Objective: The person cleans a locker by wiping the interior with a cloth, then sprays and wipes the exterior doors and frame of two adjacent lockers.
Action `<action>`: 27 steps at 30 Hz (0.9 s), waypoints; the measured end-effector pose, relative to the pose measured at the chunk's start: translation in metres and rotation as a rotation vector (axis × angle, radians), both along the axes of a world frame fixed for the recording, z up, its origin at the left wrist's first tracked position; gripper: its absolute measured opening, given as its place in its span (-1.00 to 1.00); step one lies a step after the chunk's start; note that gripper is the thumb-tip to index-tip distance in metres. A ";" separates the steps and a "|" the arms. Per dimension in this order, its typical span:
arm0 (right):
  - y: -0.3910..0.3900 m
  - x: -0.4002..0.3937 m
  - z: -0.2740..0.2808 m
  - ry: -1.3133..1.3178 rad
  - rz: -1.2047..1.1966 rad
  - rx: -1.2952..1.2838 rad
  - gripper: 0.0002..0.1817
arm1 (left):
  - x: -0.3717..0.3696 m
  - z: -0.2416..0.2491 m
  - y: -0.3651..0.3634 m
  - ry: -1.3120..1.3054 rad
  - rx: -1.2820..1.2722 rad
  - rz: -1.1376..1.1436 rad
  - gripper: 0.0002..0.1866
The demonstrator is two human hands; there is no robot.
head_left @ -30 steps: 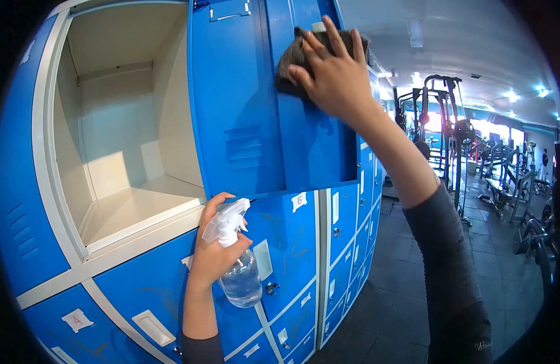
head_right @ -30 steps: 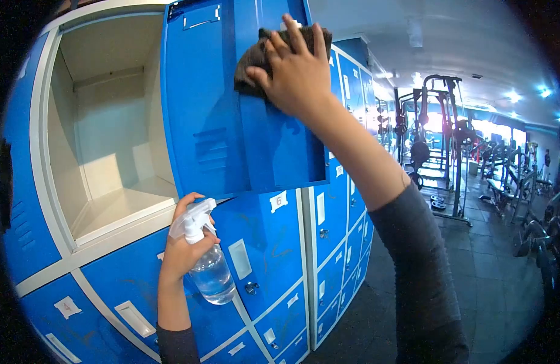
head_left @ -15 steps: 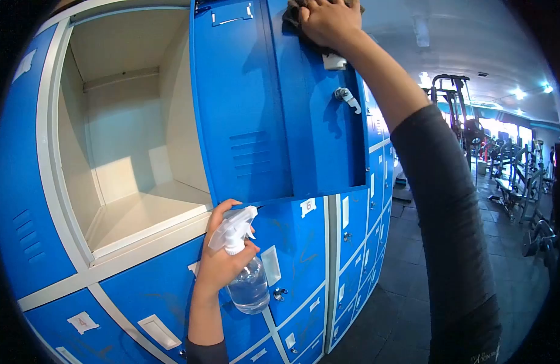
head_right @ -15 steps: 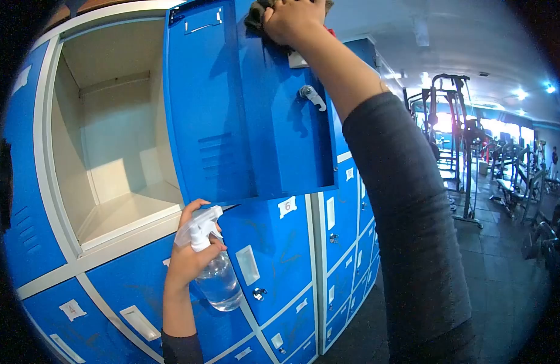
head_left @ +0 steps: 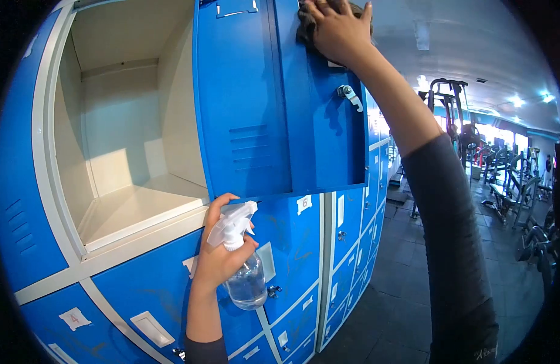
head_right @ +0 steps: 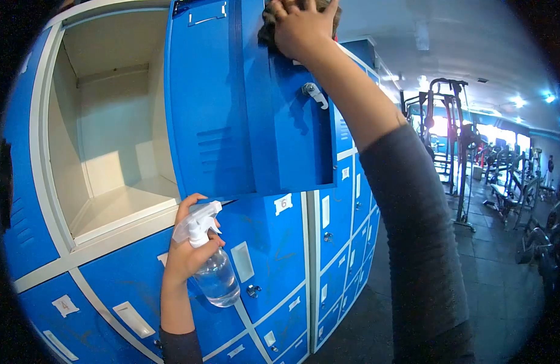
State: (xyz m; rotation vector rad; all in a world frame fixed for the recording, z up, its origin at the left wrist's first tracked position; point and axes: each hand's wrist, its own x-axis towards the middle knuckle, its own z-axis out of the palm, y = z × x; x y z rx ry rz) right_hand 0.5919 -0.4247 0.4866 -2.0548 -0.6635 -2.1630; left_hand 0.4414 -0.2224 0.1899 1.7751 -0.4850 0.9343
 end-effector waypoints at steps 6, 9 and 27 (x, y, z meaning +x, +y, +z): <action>-0.017 0.003 -0.078 -0.271 -0.281 -0.153 -0.47 | 0.000 0.001 -0.002 0.026 0.000 0.023 -0.27; -0.013 -0.021 -0.123 -0.183 -0.406 -0.214 -0.45 | 0.000 0.001 -0.001 0.024 -0.006 0.024 -0.27; -0.002 -0.015 -0.199 0.035 0.026 -0.030 -0.38 | -0.002 0.002 -0.002 0.035 -0.013 0.035 -0.26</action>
